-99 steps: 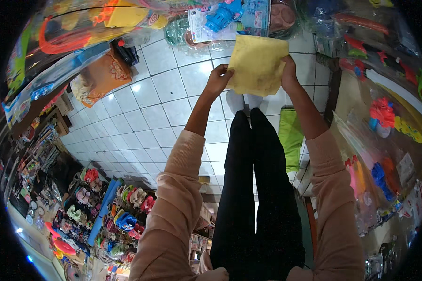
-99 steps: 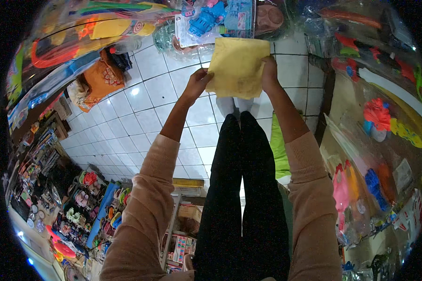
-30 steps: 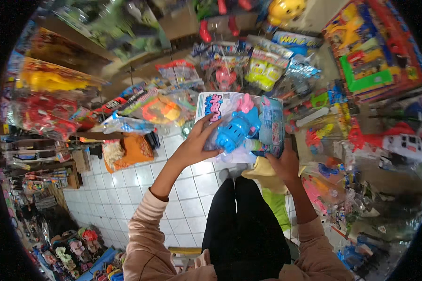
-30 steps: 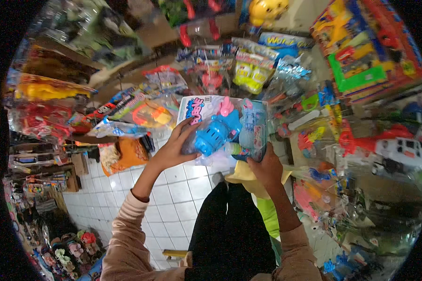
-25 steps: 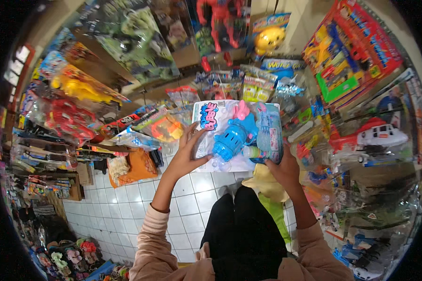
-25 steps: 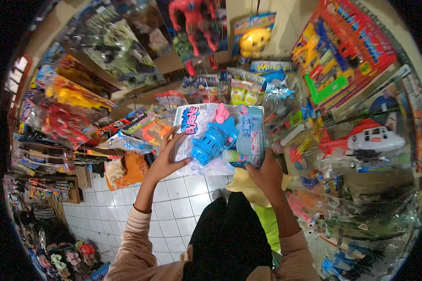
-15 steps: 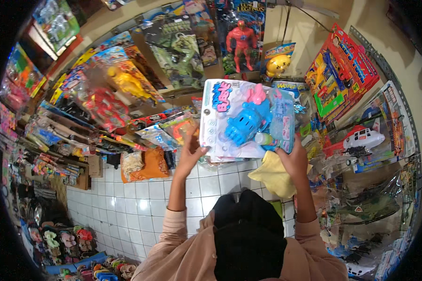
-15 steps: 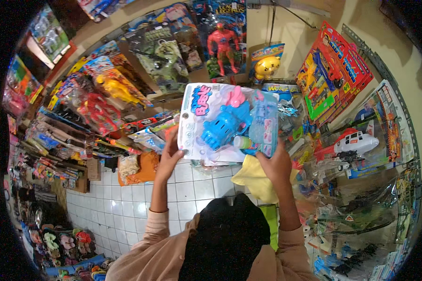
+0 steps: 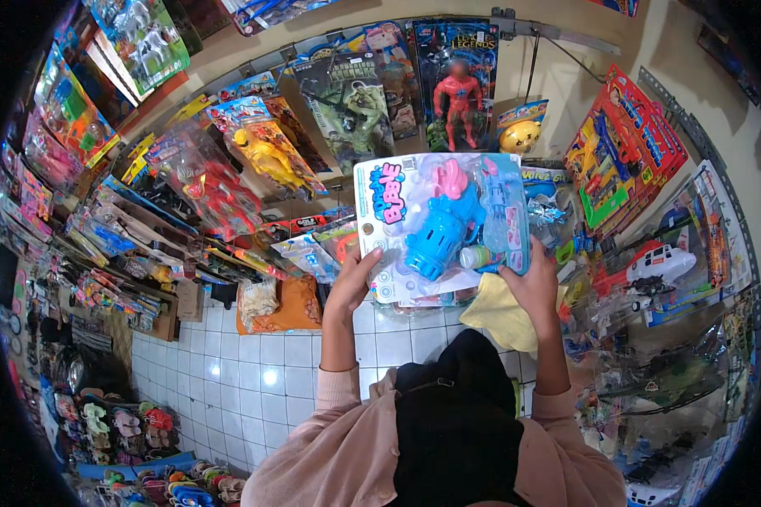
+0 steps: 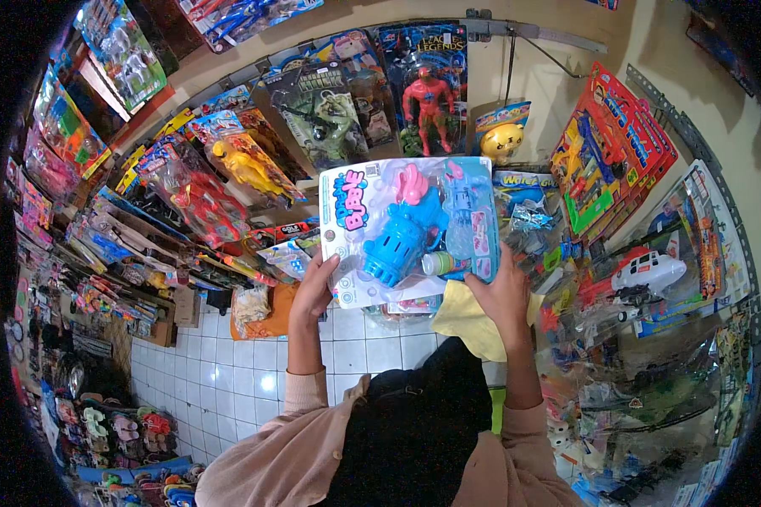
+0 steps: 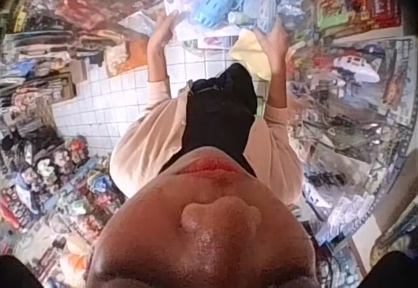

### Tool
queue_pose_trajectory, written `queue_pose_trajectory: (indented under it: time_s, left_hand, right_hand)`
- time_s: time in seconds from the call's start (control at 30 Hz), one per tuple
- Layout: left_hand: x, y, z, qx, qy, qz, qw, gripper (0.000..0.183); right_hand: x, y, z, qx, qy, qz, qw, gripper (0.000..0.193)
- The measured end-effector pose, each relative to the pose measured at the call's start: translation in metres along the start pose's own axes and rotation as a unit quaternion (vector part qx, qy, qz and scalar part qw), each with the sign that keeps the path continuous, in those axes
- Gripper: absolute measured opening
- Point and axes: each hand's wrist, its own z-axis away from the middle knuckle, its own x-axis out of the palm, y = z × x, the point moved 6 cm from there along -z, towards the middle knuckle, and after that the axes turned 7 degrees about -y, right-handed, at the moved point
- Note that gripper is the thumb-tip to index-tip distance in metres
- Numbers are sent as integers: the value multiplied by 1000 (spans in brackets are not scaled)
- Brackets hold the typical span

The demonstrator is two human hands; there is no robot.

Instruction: Clean and organize various toy packages on a store shelf using a cloth.

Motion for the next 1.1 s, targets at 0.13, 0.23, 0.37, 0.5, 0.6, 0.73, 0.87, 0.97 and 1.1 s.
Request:
queue_pose_trajectory:
  time_s: [0.13, 0.23, 0.37, 0.5, 0.6, 0.73, 0.87, 0.97, 1.1]
  left_hand:
    - [0, -6, -10, -27, 55, 32, 998, 45]
    - [1, -11, -22, -30, 39, 25, 998, 47]
    - [12, -15, -36, -43, 16, -31, 998, 52]
    - [29, -20, -51, -20, 10, -3, 1000, 51]
    - [40, -25, -65, -29, -8, 26, 999, 48]
    - [48, -40, -80, -34, -3, 42, 999, 46]
    - [54, -52, -87, -39, -7, 30, 999, 45]
    - [56, -64, -93, -36, 21, 21, 999, 45]
    - [67, -71, -99, -13, 46, 34, 998, 43]
  right_hand:
    - [3, 3, -14, 2, -9, -39, 999, 74]
    - [0, 8, -28, -9, -20, -44, 999, 73]
    - [-11, 22, -42, -52, -31, -76, 995, 73]
    - [-16, 40, -54, 0, -78, -95, 992, 74]
    - [-13, 63, -62, 3, -82, -110, 991, 73]
    - [-10, 90, -68, -18, -53, -108, 993, 68]
    - [-5, 130, -68, 4, -44, -156, 987, 56]
    - [-13, 150, -69, 142, -46, -211, 966, 29]
    - [-34, 161, -85, 59, 127, -215, 967, 21]
